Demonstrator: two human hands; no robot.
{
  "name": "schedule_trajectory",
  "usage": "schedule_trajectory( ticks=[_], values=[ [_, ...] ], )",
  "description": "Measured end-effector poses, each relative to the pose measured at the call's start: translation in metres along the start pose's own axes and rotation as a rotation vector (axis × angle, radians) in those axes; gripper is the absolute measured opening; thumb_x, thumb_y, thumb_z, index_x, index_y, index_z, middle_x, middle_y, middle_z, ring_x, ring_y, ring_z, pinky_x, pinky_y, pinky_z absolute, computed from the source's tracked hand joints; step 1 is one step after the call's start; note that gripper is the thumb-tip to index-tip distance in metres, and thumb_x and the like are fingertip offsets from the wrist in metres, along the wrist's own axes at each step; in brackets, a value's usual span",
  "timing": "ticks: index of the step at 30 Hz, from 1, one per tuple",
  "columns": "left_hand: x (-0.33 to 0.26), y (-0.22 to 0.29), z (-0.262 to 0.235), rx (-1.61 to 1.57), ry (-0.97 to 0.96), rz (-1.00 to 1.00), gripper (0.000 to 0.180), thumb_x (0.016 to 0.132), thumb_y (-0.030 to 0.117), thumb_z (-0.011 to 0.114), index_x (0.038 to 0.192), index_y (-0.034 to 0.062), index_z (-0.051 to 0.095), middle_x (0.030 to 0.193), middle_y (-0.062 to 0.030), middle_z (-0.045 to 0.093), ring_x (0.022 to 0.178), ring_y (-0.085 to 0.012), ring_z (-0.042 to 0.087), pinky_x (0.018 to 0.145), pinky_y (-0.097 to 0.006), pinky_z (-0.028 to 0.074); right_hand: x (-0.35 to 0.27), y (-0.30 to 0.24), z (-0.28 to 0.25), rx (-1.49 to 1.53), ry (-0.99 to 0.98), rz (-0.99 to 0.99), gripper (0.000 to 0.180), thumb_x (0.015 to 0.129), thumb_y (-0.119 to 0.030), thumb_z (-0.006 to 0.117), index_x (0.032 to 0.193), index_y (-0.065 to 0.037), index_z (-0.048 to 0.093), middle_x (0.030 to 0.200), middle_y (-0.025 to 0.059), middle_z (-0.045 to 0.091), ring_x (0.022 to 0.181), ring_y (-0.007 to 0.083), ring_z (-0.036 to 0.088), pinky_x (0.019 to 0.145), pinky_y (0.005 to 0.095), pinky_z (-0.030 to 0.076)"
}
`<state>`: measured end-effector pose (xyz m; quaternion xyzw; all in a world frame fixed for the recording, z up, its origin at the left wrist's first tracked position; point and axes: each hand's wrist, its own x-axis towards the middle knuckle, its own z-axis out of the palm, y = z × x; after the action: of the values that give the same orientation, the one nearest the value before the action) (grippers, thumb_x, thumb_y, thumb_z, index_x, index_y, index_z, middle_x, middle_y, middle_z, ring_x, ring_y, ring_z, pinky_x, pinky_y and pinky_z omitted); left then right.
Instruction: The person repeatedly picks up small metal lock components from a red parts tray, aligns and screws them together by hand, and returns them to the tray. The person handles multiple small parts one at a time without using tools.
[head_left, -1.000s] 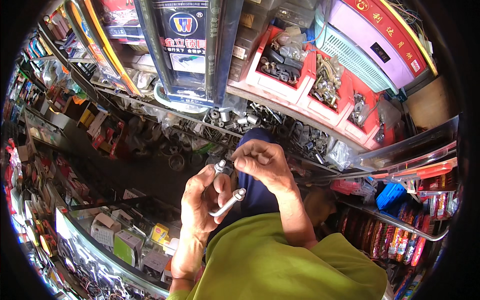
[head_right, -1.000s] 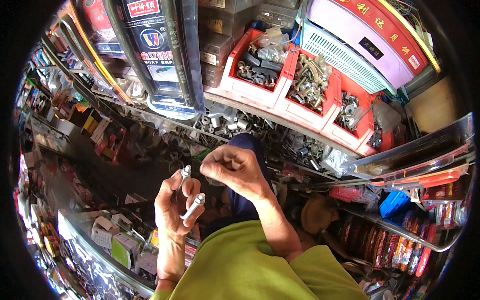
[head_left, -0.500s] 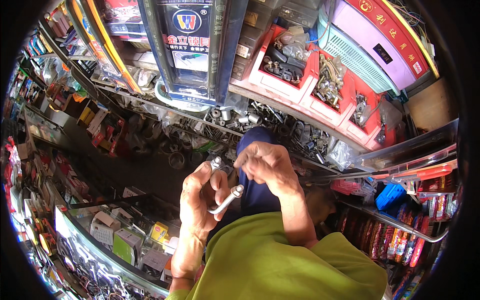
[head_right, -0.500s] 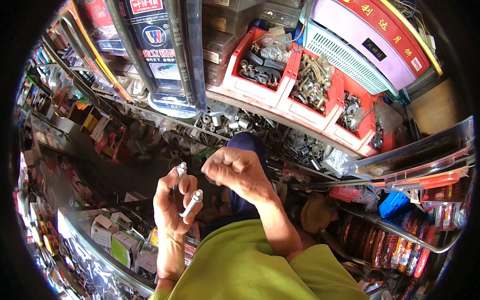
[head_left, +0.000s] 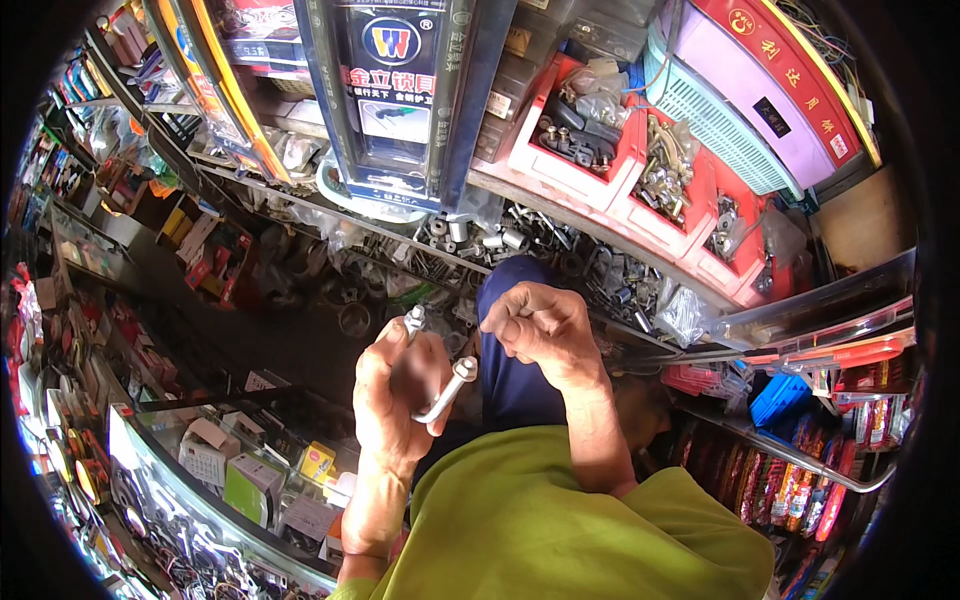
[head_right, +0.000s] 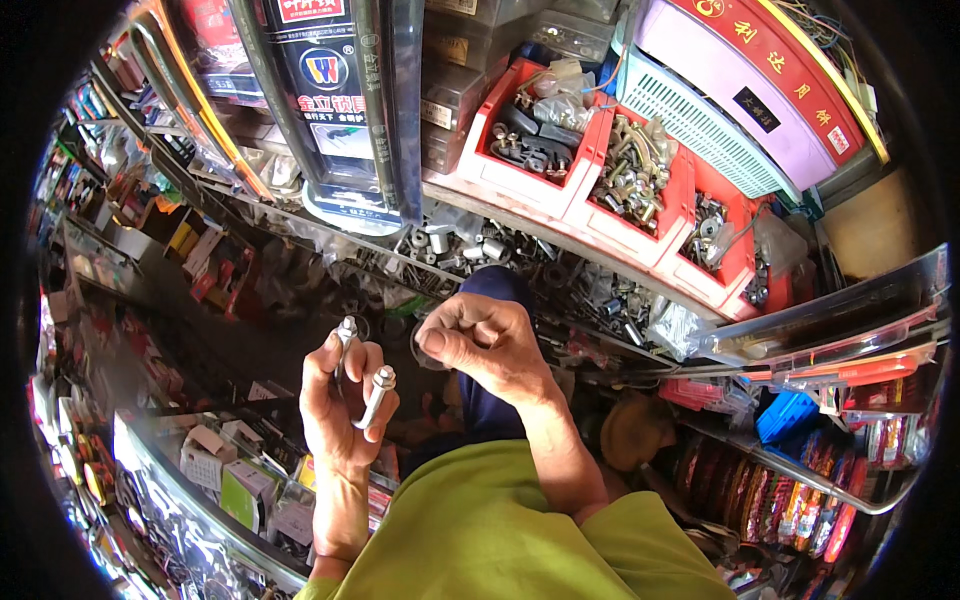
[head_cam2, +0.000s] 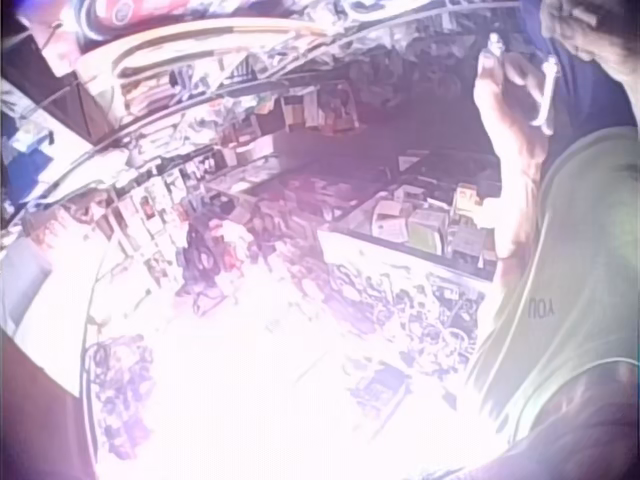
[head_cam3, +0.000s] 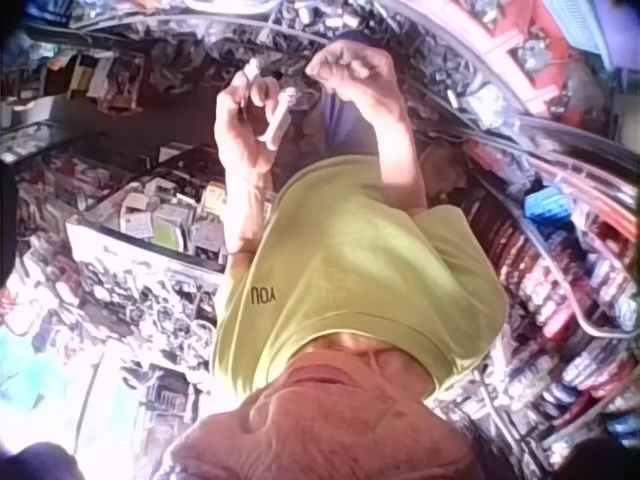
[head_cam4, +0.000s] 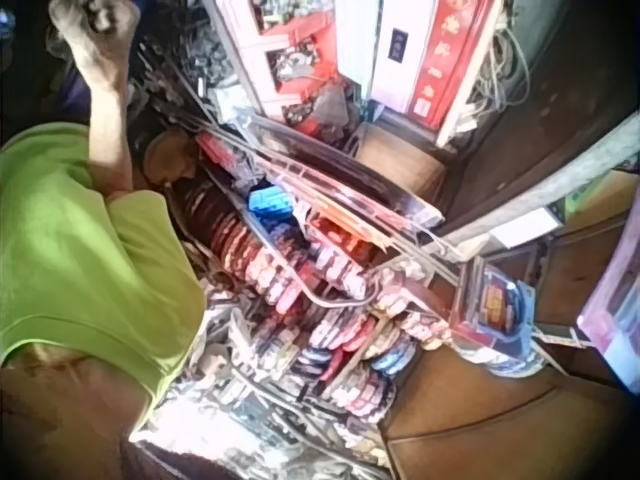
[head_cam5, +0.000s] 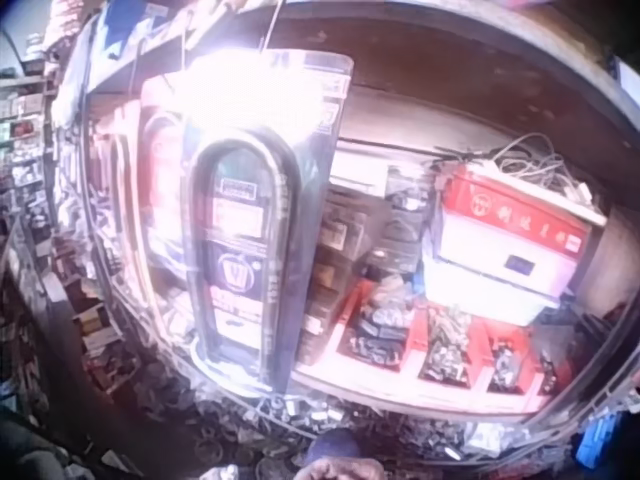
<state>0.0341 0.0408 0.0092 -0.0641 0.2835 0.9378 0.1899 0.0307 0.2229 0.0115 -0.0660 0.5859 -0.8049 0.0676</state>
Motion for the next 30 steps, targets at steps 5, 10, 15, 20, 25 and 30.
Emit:
schedule_trajectory(
  ticks=[5,10,15,20,25,30],
  values=[
    [0.0,-0.004,0.004,0.017,0.11,-0.028,0.037,0.091,0.039,0.051,0.075,0.0062,0.047,0.058,-0.0121,0.052,0.034,-0.0158,0.042,0.028,-0.024,0.035,-0.005,-0.008,0.019,0.023,-0.152,-0.027,0.036,0.075,-0.017,0.081,0.097,0.006,0.063,0.082,0.0029,0.059,0.072,0.005,0.053,0.058,0.0183,0.04],
    [0.0,-0.002,0.004,0.005,0.088,-0.022,0.035,0.091,0.039,0.05,0.08,0.0052,0.048,0.064,-0.017,0.057,0.034,-0.0172,0.044,0.028,-0.024,0.036,-0.002,0.002,0.013,-0.017,-0.107,-0.009,0.027,0.074,-0.004,0.079,0.094,0.005,0.063,0.08,0.0055,0.063,0.068,0.0088,0.059,0.06,0.0201,0.047],
    [0.001,-0.002,0.001,0.007,0.079,-0.002,0.037,0.09,0.04,0.05,0.082,0.0039,0.048,0.064,-0.0197,0.059,0.033,-0.0182,0.046,0.027,-0.024,0.036,-0.002,-0.004,0.001,0.093,-0.076,-0.021,0.011,0.085,-0.001,0.068,0.094,0.002,0.063,0.083,0.002,0.063,0.075,0.0055,0.058,0.066,0.0196,0.046],
    [0.001,-0.005,-0.001,-0.002,0.109,-0.026,0.035,0.09,0.038,0.051,0.084,0.0033,0.052,0.068,-0.0157,0.06,0.039,-0.0177,0.05,0.03,-0.025,0.039,-0.003,-0.011,0.018,-0.099,-0.186,-0.124,0.013,0.084,-0.002,0.068,0.094,0.003,0.061,0.082,0.0046,0.064,0.072,0.0083,0.061,0.062,0.0214,0.048],
    [0.001,-0.008,-0.008,-0.001,0.033,-0.008,0.033,0.09,0.037,0.052,0.089,0.0035,0.052,0.073,-0.0136,0.06,0.045,-0.018,0.054,0.032,-0.027,0.042,-0.006,-0.013,0.028,-0.019,-0.186,-0.105,0.01,0.085,0.005,0.063,0.095,0.006,0.06,0.085,0.0098,0.065,0.076,0.0184,0.068,0.062,0.0272,0.053],
    [-0.001,-0.008,-0.002,-0.026,-0.037,0.048,0.041,0.086,0.043,0.061,0.094,0.0046,0.049,0.076,-0.0189,0.061,0.047,-0.0207,0.057,0.032,-0.026,0.044,-0.003,0.002,0.0,0.093,-0.223,-0.065,0.02,0.084,-0.008,0.061,0.101,0.002,0.064,0.079,0.0022,0.06,0.067,0.0055,0.053,0.057,0.019,0.039]
  ],
)
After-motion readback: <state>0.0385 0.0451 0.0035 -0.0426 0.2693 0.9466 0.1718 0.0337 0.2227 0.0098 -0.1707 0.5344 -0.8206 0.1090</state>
